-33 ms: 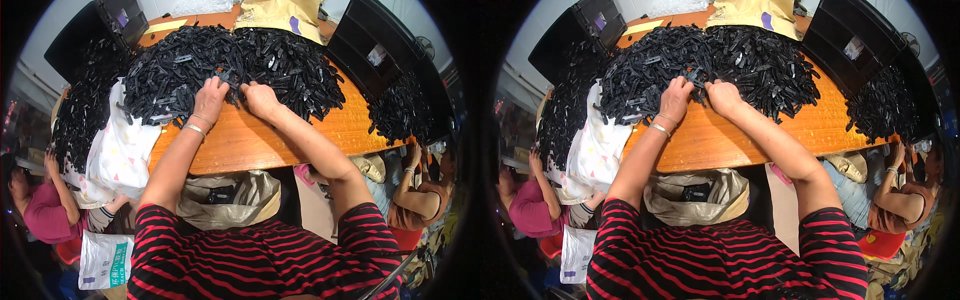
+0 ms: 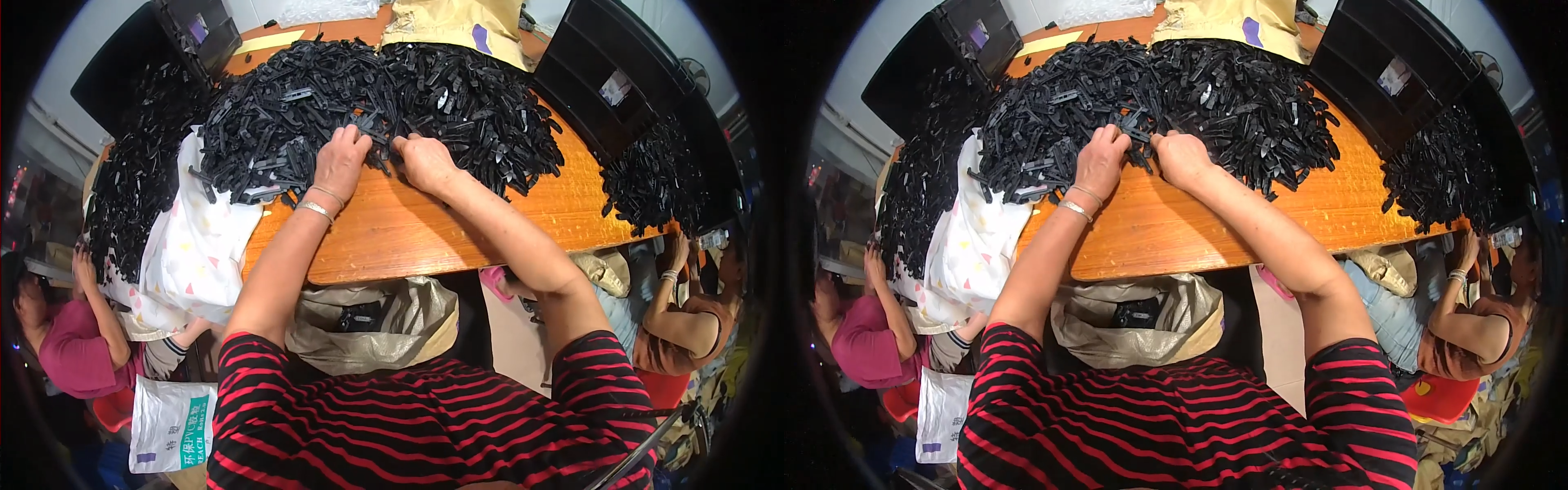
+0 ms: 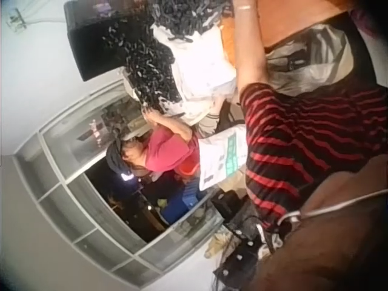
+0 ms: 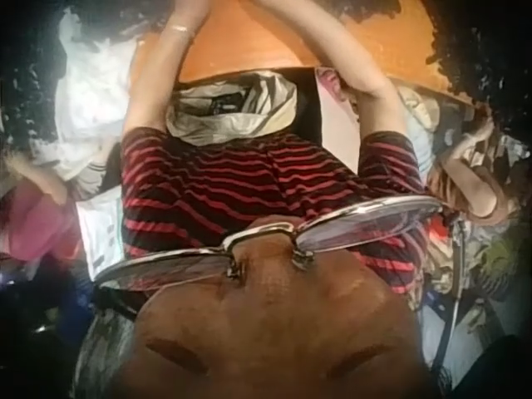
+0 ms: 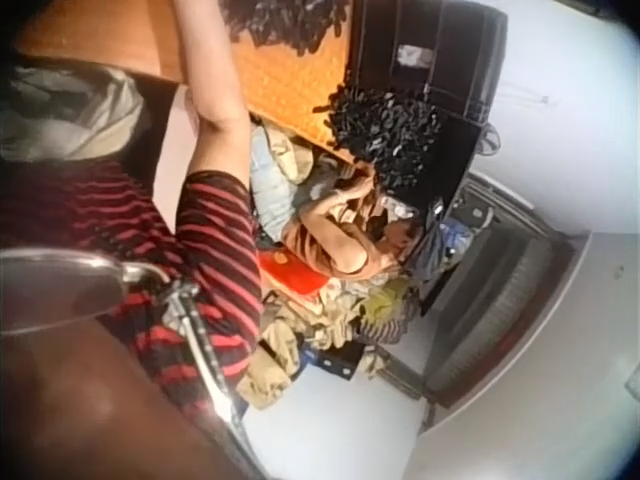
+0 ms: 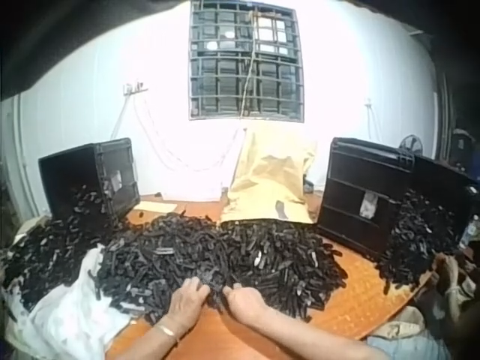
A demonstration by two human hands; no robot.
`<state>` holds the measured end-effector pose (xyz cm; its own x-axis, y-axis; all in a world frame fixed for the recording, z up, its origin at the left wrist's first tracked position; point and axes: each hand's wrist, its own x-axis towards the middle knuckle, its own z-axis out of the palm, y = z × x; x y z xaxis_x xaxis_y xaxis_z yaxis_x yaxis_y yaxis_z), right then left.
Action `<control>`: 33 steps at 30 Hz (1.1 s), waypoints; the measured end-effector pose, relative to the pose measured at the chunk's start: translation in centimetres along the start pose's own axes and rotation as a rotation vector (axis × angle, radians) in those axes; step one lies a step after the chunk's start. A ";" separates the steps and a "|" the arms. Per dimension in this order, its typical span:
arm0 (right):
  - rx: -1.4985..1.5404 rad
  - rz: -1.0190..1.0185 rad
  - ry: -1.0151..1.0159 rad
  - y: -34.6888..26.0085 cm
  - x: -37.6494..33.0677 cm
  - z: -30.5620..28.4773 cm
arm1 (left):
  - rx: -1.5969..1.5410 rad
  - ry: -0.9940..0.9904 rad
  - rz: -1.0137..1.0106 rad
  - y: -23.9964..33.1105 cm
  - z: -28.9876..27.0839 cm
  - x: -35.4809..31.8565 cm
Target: Sorting and inspecting small black plastic components on a workbench.
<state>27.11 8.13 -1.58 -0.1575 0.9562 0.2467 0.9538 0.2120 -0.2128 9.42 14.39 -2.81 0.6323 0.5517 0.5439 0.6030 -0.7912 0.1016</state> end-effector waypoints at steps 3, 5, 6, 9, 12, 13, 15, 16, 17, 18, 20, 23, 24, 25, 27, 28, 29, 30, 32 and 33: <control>0.210 -0.057 0.101 0.4 -1.2 0.2 | -0.034 0.025 0.038 -0.3 0.1 -0.9; 0.298 -0.048 0.131 0.5 -2.1 0.4 | -0.022 0.021 0.046 0.0 -0.1 -1.1; 0.385 -0.040 0.162 0.4 -2.6 0.5 | -0.049 0.017 0.082 0.3 -0.2 -1.2; 0.654 0.167 0.032 -1.2 -4.7 -0.6 | -0.120 0.041 0.067 1.4 -1.1 -2.0; 0.463 0.072 0.099 -1.7 -7.2 0.3 | -0.423 0.042 -0.230 2.5 -1.4 -3.4; 0.323 0.031 0.102 -2.2 -7.9 -0.2 | -0.674 0.014 -0.490 2.7 -1.5 -3.7; 0.230 0.035 0.056 -2.1 -8.4 -0.1 | -1.232 -0.064 -0.704 2.7 -2.1 -4.5; 0.135 0.045 0.012 -2.1 -8.6 -0.2 | -1.416 -0.058 -0.830 3.4 -2.9 -4.6; 0.136 0.041 0.008 -2.1 -8.6 -0.5 | -1.601 -0.050 -0.957 3.9 -3.5 -4.9; 0.200 0.046 0.010 -2.1 -8.5 -1.0 | -1.724 -0.042 -0.938 3.9 -3.4 -5.5; 0.399 0.027 0.039 -2.8 -8.0 -2.1 | -1.804 -0.027 -0.945 4.0 -3.8 -6.5; 0.657 -0.028 0.171 -4.9 -7.5 -3.8 | -1.874 -0.036 -0.949 4.4 -4.6 -7.2; 0.624 -0.065 0.197 -5.8 -7.4 -4.8 | -1.860 -0.057 -0.949 4.6 -5.0 -7.3; 0.624 -0.065 0.196 -6.1 -7.2 -5.0 | -1.861 -0.056 -0.950 4.9 -5.5 -7.3; 0.626 -0.254 0.278 -6.7 -6.8 -5.2 | -1.843 -0.126 -0.907 5.3 -6.4 -7.2; 0.609 -0.259 0.236 -7.1 -6.6 -5.4 | -1.842 -0.117 -0.906 5.0 -6.5 -7.4; 0.610 -0.266 0.234 -7.2 -6.5 -5.4 | -1.841 -0.157 -0.849 4.6 -6.7 -7.8; 0.564 -0.302 0.272 -7.2 -6.3 -5.1 | -1.840 -0.196 -0.791 4.3 -6.8 -8.1; 0.514 -0.331 0.307 -6.9 -6.3 -4.8 | -1.871 -0.160 -0.803 4.8 -7.2 -8.1; 0.530 -0.285 0.279 -6.7 -6.4 -4.7 | -1.898 -0.125 -0.815 5.1 -7.5 -8.1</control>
<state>22.91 -0.34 2.73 -0.2452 0.7747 0.5828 0.6186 0.5879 -0.5213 3.73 3.87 -0.49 0.6103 0.7859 -0.0996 -0.3896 0.4072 0.8261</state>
